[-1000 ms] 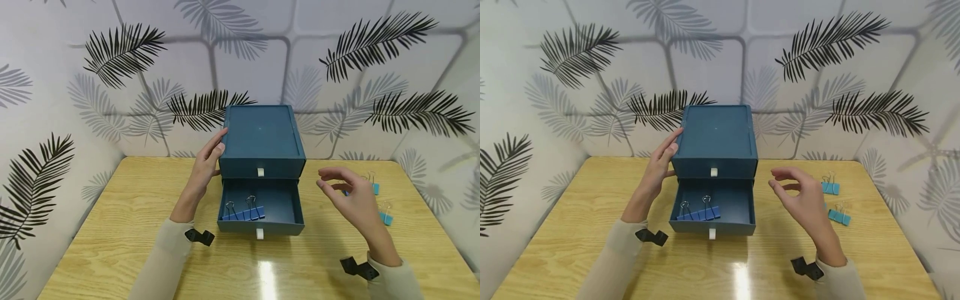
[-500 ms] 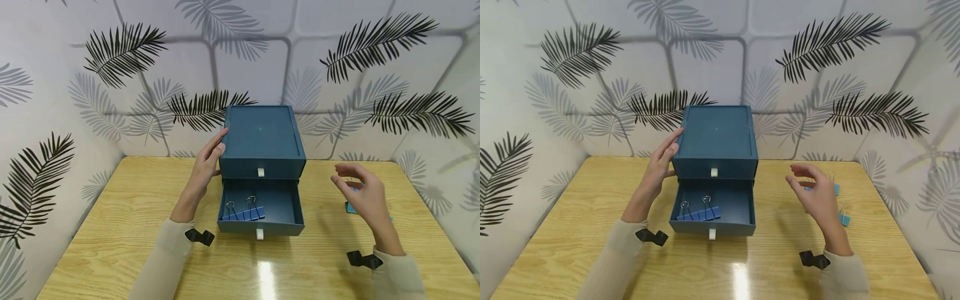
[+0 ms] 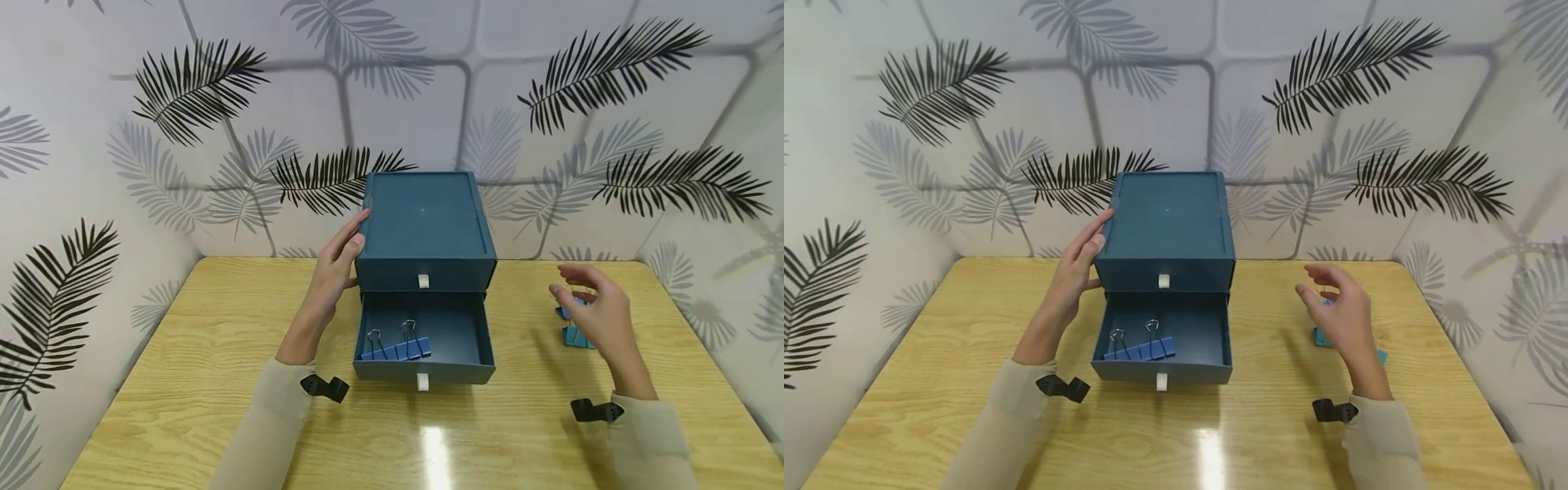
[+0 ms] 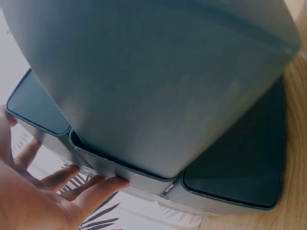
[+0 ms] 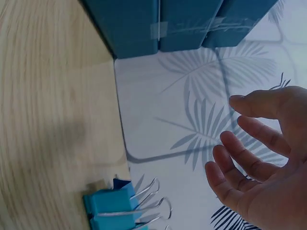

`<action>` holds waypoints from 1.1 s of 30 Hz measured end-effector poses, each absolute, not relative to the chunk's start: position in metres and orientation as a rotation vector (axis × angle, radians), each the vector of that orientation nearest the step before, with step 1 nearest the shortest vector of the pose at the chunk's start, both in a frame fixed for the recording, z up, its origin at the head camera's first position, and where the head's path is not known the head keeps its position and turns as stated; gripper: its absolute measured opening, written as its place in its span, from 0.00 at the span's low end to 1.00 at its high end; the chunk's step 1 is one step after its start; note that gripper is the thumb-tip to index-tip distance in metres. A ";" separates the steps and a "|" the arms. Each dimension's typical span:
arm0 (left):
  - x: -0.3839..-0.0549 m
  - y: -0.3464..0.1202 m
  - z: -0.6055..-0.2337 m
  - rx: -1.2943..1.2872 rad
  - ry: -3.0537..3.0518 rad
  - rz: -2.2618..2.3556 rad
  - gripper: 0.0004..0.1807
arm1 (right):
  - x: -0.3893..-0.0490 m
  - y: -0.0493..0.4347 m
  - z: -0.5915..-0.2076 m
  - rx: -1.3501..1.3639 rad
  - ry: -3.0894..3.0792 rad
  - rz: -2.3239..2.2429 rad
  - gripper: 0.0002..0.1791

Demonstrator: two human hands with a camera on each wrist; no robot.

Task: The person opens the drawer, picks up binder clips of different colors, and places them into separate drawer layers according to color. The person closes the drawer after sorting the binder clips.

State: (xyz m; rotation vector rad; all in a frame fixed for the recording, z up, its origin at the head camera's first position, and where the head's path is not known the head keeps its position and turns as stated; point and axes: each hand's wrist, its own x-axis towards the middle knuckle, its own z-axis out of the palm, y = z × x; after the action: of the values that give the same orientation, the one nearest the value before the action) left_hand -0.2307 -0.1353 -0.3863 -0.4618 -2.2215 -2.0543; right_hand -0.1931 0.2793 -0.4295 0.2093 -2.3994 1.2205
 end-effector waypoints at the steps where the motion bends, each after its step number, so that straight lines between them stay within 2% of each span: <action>1: -0.231 -0.135 -0.386 -0.460 -2.220 -2.056 0.27 | -0.194 0.282 -0.432 0.204 -2.409 1.205 0.19; 33: -0.232 -0.135 -0.387 -0.448 -2.219 -2.063 0.27 | -0.207 0.320 -0.473 -0.029 -2.640 1.099 0.26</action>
State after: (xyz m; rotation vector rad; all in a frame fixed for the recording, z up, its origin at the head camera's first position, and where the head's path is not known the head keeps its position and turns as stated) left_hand -0.2319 -0.1347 -0.3873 -0.4483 -2.2192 -2.0627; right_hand -0.2065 0.3204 -0.4729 -0.0293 -2.6397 1.0990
